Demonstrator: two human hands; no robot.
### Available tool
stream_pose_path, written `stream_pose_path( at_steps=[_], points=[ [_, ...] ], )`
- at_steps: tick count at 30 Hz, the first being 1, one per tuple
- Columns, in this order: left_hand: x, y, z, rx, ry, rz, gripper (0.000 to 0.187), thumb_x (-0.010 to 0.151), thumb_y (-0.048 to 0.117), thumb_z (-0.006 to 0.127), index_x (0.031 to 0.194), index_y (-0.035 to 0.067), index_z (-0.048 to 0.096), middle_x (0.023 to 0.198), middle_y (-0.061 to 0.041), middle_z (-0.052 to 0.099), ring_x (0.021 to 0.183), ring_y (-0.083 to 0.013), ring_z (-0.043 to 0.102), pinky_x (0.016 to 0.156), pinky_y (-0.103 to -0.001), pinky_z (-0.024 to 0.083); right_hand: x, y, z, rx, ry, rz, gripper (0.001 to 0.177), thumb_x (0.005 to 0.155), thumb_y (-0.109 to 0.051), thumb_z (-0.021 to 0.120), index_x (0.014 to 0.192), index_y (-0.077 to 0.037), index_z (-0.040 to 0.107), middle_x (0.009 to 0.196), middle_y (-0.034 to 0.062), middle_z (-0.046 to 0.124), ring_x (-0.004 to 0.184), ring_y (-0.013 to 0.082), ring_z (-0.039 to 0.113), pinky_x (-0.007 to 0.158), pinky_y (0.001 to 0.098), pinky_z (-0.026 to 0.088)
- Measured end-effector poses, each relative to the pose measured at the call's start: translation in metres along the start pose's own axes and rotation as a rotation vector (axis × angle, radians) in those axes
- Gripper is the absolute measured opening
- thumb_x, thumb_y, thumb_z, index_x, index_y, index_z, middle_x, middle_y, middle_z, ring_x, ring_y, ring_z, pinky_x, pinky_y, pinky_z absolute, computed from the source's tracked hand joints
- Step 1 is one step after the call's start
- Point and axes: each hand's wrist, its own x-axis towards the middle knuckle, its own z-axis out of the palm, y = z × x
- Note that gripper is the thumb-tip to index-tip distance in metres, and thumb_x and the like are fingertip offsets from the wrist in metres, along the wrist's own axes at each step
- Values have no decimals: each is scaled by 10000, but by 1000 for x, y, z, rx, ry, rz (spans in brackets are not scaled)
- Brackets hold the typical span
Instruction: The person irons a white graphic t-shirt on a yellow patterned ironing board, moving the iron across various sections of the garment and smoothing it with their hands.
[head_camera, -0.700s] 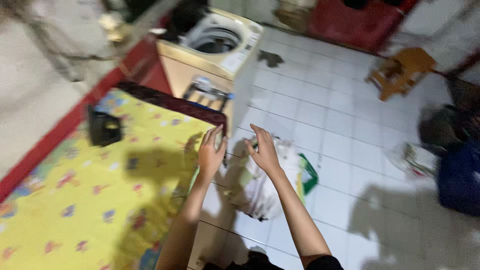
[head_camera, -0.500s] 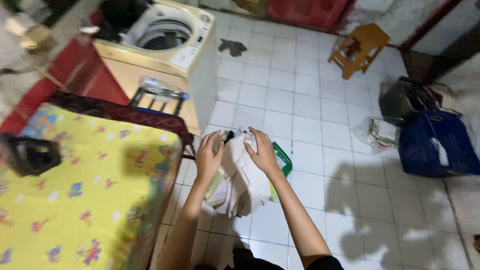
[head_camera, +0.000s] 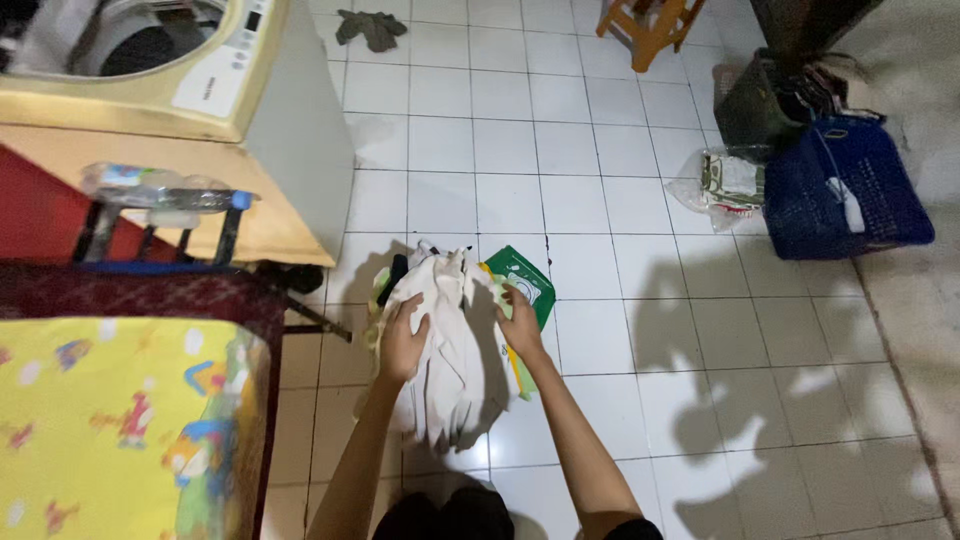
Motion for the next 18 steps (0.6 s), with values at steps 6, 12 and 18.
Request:
stream_pose_path(
  at_steps=[6, 12, 18],
  points=[
    [29, -145, 45, 67, 41, 79, 441, 931, 122, 685, 1357, 33, 614, 1277, -177, 684, 1203, -343, 639, 1037, -422, 481, 50, 79, 110, 79, 103, -109, 547, 834, -135, 707, 1342, 14, 570, 1273, 217, 672, 1182, 374, 642, 1020, 429, 497],
    [57, -233, 91, 77, 46, -19, 559, 949, 262, 694, 1398, -34, 542, 1349, -253, 619, 1221, -392, 603, 1014, -447, 475, 73, 88, 155, -457, 318, -235, 590, 841, -285, 740, 1303, 45, 584, 1327, 290, 630, 1058, 454, 613, 808, 519, 454],
    [84, -239, 113, 75, 60, -144, 722, 854, 439, 771, 1338, -68, 598, 1250, -293, 666, 1147, -430, 636, 974, -446, 489, 77, 86, 153, -97, 217, 96, 324, 874, -249, 750, 1097, -21, 692, 1097, 200, 682, 945, 352, 667, 822, 429, 524]
  ],
)
